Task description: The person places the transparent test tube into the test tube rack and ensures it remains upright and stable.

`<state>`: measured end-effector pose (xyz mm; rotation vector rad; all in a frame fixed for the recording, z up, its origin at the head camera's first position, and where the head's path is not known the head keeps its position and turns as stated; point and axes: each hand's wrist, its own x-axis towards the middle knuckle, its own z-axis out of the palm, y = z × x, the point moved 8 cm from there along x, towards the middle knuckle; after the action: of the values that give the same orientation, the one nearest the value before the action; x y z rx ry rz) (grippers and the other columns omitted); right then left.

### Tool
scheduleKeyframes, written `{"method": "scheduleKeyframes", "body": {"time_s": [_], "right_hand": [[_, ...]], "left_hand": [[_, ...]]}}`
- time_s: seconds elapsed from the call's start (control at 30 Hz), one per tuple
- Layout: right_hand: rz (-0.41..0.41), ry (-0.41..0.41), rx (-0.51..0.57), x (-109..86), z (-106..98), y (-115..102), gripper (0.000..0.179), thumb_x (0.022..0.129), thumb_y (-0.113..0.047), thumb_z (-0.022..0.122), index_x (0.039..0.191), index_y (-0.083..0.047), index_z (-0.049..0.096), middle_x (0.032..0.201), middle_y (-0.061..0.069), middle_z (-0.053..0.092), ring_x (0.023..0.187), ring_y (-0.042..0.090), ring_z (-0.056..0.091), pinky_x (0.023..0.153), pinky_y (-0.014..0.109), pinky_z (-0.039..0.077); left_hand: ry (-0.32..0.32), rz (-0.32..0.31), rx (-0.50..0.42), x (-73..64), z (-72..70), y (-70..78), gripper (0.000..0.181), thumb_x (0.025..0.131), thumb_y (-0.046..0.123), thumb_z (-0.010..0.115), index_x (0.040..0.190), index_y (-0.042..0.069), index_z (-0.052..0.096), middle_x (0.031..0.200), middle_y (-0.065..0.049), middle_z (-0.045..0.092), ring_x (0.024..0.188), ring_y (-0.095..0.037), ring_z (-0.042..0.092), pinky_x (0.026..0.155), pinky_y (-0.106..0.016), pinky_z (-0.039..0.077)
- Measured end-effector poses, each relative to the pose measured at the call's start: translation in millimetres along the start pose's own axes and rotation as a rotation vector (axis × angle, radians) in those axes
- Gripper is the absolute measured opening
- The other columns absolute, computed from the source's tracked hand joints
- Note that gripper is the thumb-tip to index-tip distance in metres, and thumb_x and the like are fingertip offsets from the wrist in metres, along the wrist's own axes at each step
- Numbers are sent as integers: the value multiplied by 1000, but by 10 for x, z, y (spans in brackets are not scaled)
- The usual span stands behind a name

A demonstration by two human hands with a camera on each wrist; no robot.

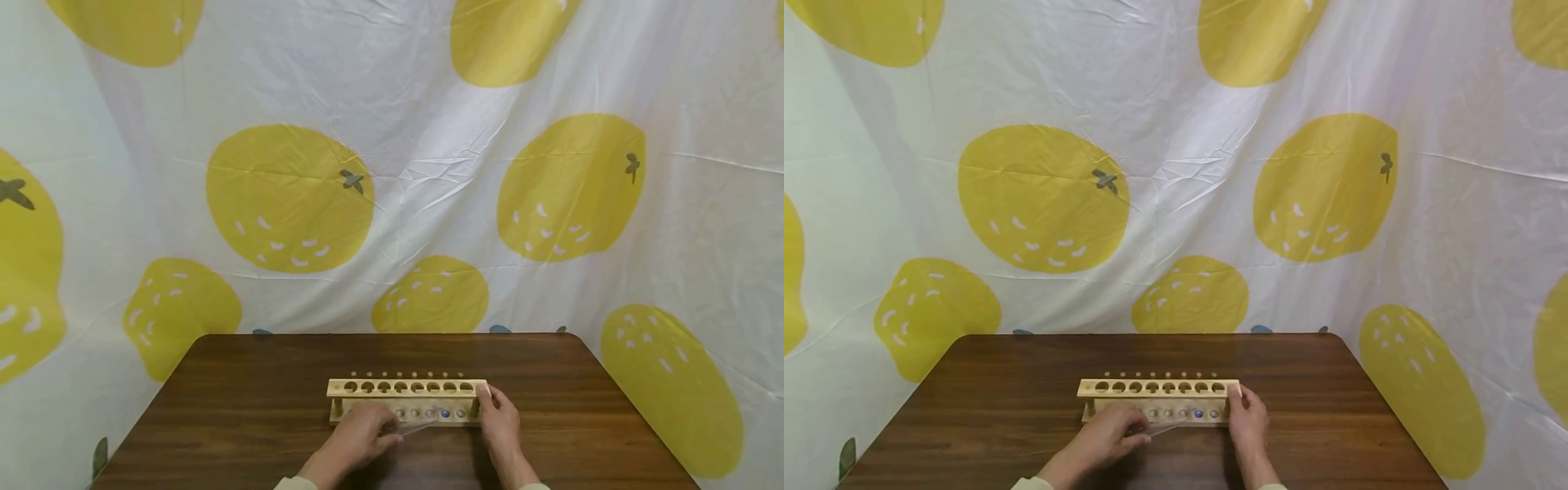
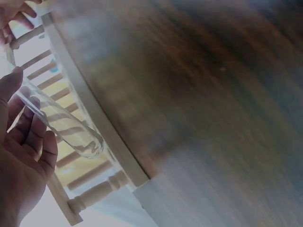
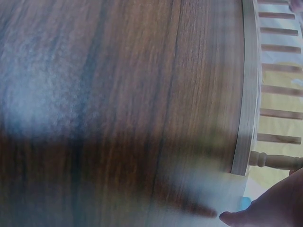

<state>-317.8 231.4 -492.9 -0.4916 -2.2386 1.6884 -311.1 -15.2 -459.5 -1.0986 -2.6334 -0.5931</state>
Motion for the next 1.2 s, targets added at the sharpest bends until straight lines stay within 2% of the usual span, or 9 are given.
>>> {"method": "scheduleKeyframes", "body": {"time_s": [0.2,0.4,0.43,0.77,0.97,1.2], "right_hand": [[-7,9,0,3,-9,6,59,104,-42,50,136,7,53,132,31,54,123,43,48,101,54,38],[4,-11,-2,0,-4,-4,62,104,-46,48,138,6,52,137,31,50,127,45,45,104,56,35],[5,-14,-1,-1,-4,-7,63,103,-46,48,138,6,51,138,31,50,127,45,45,104,56,35],[0,-17,1,3,1,6,62,104,-45,48,138,7,51,137,31,51,127,44,45,104,55,36],[-14,1,1,3,-8,0,58,104,-41,50,136,7,53,134,31,53,124,43,47,103,54,37],[-13,5,-11,-12,-12,-13,57,104,-40,50,136,7,53,133,31,54,124,44,48,102,55,36]], "left_hand": [[68,-35,-109,30,-162,-11,16,85,25,79,93,12,75,80,8,63,73,-4,55,65,-23,46],[128,-41,-178,78,-366,-37,13,88,22,76,92,10,74,80,6,63,74,-7,56,66,-26,48],[139,-43,-184,86,-398,-47,12,88,21,76,92,10,74,80,6,63,74,-7,56,70,-28,50],[252,-164,-287,101,-747,-232,8,91,21,74,94,14,72,81,10,57,75,-13,55,67,-28,47],[330,-249,-326,86,-920,-381,12,90,19,75,97,12,69,82,9,59,75,-9,56,67,-28,50],[419,-325,-395,59,-1092,-536,15,90,16,75,102,9,68,86,5,61,76,-12,57,69,-30,51]]}}
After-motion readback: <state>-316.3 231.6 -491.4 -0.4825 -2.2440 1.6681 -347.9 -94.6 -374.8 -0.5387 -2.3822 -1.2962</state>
